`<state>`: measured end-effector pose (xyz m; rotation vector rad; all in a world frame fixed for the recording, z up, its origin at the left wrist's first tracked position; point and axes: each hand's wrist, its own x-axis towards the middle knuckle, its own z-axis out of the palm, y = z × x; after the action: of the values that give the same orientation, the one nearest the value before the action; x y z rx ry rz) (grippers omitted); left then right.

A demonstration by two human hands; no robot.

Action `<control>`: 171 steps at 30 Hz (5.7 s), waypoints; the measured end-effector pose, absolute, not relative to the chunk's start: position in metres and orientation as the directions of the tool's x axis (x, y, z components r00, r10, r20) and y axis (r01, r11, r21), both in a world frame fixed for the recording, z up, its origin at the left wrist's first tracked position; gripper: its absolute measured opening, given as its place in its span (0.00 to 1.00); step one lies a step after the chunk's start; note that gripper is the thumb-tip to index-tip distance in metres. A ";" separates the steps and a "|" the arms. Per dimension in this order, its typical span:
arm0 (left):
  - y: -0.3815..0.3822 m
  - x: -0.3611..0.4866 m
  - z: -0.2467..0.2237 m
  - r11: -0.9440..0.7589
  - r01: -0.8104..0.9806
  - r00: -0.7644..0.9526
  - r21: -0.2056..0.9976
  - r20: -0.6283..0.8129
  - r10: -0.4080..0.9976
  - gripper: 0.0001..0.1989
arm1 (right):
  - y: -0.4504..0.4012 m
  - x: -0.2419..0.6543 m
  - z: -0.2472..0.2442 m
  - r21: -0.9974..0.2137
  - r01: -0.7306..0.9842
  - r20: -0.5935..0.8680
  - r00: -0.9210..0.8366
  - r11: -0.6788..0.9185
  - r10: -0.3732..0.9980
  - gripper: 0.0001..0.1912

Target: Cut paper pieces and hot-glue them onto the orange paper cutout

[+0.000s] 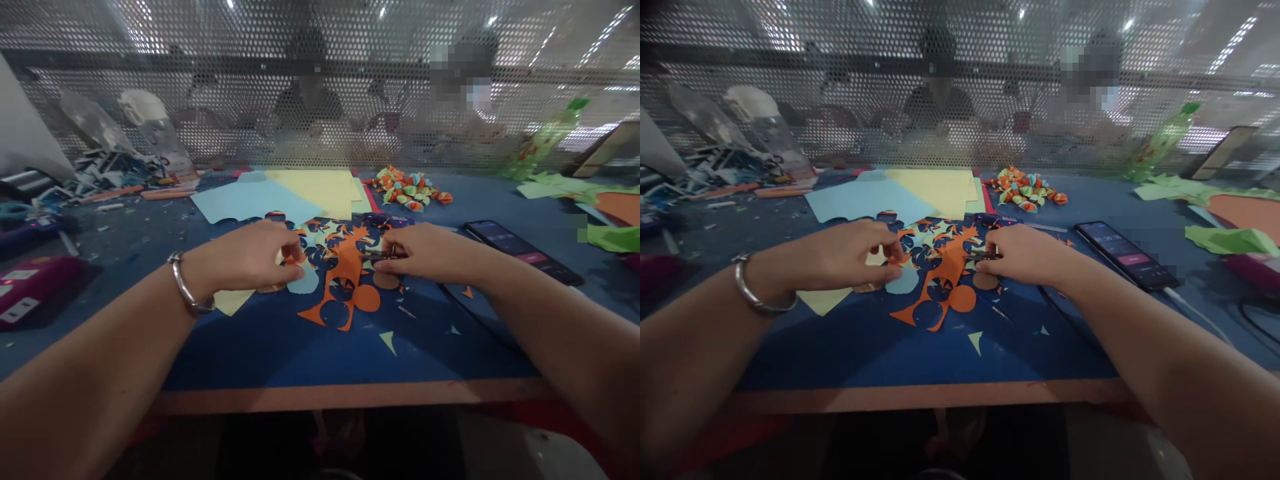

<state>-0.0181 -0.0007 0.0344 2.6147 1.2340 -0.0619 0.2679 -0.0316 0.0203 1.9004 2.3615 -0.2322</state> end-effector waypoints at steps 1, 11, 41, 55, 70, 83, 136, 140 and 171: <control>-0.001 -0.016 0.032 -0.624 0.753 0.654 0.209 -0.134 0.745 0.17 | -0.031 0.268 0.020 -0.054 0.977 -0.168 -0.212 0.206 0.963 0.16; -0.001 -0.009 0.026 -0.521 0.704 0.668 0.483 -0.200 0.717 0.03 | -0.032 0.272 0.018 0.076 0.984 -0.099 -0.155 0.163 0.983 0.17; -0.021 0.030 0.000 0.366 -0.015 0.643 0.931 -0.271 0.716 0.11 | -0.063 0.245 0.017 -0.164 0.723 0.376 -0.583 0.671 0.720 0.12; -0.023 0.030 -0.007 0.129 -0.022 0.626 0.991 -0.087 0.775 0.13 | -0.056 0.237 0.014 -0.622 0.626 0.279 -0.384 0.471 0.880 0.06; -0.029 0.027 -0.005 -0.254 0.154 0.590 0.955 0.118 0.799 0.06 | -0.055 0.237 0.009 -0.806 0.510 0.160 -0.299 0.300 0.941 0.11; -0.031 0.023 -0.005 -0.380 0.173 0.534 0.909 0.238 0.811 0.11 | -0.056 0.234 0.010 -0.841 0.463 0.135 -0.320 0.279 0.938 0.08; -0.033 0.036 -0.010 -0.576 0.244 0.446 0.780 0.437 0.781 0.12 | -0.056 0.227 0.010 -0.725 0.539 0.223 -0.407 0.430 0.886 0.07; -0.029 0.032 -0.006 -0.540 0.275 0.418 0.796 0.406 0.812 0.13 | -0.055 0.229 0.010 -0.752 0.518 0.216 -0.390 0.407 0.895 0.06; -0.026 0.031 -0.004 -0.332 0.093 0.548 0.939 0.230 0.804 0.06 | -0.054 0.230 0.007 -0.629 0.630 0.329 -0.315 0.455 0.890 0.06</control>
<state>0.0306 -0.0255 -0.0039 1.7759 0.7453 0.8819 0.2296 -0.0544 0.0066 1.9526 3.1787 -0.7969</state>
